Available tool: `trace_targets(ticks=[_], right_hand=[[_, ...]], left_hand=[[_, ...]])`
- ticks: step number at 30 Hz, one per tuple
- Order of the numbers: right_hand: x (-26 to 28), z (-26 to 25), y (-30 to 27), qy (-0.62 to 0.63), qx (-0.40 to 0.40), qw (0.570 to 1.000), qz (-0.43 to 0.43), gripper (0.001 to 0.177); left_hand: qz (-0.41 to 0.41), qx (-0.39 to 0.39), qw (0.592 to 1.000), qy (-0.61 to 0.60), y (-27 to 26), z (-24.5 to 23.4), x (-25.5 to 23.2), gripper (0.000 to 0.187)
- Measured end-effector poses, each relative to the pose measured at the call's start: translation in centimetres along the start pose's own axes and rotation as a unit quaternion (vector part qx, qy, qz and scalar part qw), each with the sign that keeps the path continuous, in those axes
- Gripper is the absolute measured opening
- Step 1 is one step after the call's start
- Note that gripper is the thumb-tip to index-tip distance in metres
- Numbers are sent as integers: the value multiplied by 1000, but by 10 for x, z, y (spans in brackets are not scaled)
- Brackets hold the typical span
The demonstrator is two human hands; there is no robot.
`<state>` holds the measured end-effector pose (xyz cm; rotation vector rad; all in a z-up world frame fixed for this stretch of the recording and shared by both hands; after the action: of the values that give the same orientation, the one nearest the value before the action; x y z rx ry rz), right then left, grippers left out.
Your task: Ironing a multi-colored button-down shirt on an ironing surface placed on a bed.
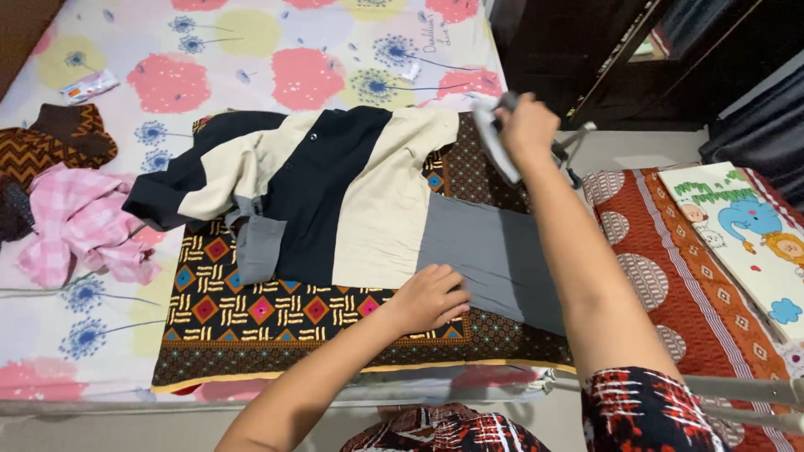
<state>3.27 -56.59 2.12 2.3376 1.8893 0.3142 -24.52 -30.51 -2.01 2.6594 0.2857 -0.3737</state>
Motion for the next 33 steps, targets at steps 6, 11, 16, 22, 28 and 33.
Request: trace_targets(ticks=[6, 11, 16, 22, 28, 33], right_hand=[[-50, -89, -36, 112, -100, 983, 107, 57], [7, -156, -136, 81, -17, 995, -61, 59], [38, -99, -208, 9, 118, 986, -121, 57], [41, -64, -215, -38, 65, 986, -151, 59], [45, -60, -193, -63, 35, 992, -105, 59], [44, -72, -195, -76, 109, 988, -84, 63]], left_hand=[[8, -30, 999, 28, -1, 11, 4, 13], [10, -23, 999, 23, -1, 8, 0, 16], [35, -39, 998, 38, -1, 5, -6, 17], [61, -23, 997, 29, -2, 10, -10, 18], [42, 11, 999, -21, 0, 10, -4, 17], [-97, 45, 983, -148, 8, 14, 56, 26]])
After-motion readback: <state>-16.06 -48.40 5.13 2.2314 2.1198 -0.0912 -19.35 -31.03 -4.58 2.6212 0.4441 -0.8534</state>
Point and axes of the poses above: each hand's wrist, its own y-axis towards the middle knuckle, its own z-axis out of the palm, x = y × z, the point moved 7 cm from there along y, towards the middle knuckle, and after that the axes turned 10 degrees about x, right-handed, at the moved point
